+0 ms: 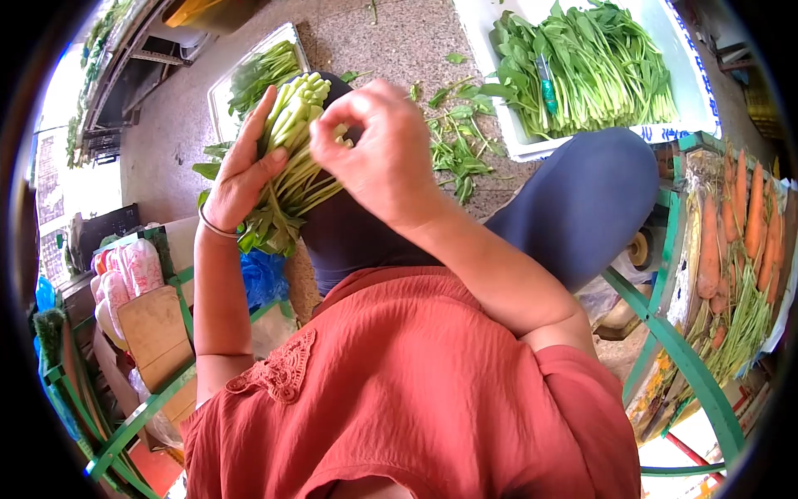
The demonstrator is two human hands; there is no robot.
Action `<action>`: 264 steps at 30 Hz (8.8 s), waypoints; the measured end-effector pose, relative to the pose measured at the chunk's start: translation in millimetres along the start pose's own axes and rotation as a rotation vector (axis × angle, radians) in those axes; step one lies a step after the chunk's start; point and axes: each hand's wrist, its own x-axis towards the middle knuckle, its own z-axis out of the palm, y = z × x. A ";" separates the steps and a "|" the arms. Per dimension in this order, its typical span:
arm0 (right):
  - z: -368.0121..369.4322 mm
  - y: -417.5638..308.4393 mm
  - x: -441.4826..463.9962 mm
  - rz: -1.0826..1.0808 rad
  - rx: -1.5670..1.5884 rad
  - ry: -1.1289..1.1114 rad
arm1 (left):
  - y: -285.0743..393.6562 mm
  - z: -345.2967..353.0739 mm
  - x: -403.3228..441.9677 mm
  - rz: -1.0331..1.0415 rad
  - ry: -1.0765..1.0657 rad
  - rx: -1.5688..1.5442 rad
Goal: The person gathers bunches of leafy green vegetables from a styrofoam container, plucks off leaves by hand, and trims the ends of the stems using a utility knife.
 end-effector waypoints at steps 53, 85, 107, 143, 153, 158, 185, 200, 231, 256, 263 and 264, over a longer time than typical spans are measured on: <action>-4.7 33.4 -20.7 0.166 0.259 -0.198 | 7.2 37.6 0.3 0.034 0.207 0.764; 39.3 3.2 -16.4 0.065 0.126 0.046 | 13.7 50.9 -4.2 0.157 0.429 0.689; 15.6 26.4 15.0 0.280 0.716 -0.459 | 3.8 44.6 -1.8 0.277 0.381 0.630; 20.5 10.3 19.0 0.791 1.163 -0.320 | 3.1 26.0 2.5 0.285 0.401 0.521; 36.6 -15.6 2.7 0.633 1.081 -0.221 | -0.5 30.4 5.4 0.185 0.466 0.533; 31.0 -15.4 0.6 0.618 1.069 -0.230 | -1.6 36.3 7.3 0.226 0.486 0.530; -190.2 210.6 136.8 0.856 -1.041 -0.612 | -1.5 47.1 13.6 0.176 0.417 0.689; -225.6 164.7 127.1 1.187 -0.901 -0.344 | -15.2 38.6 4.6 0.281 0.553 0.636; -194.5 136.7 135.5 0.788 -1.035 -0.538 | -2.2 -53.4 -26.1 -0.094 0.382 -0.159; -61.0 22.2 48.0 0.442 0.194 -0.481 | -21.6 88.7 57.6 -0.257 -0.339 -1.287; -59.6 30.8 51.8 0.408 0.037 -0.417 | -44.0 103.5 72.2 -0.171 -0.502 -1.473; -60.1 32.3 50.9 0.417 0.033 -0.412 | -43.8 103.9 74.0 -0.177 -0.509 -1.478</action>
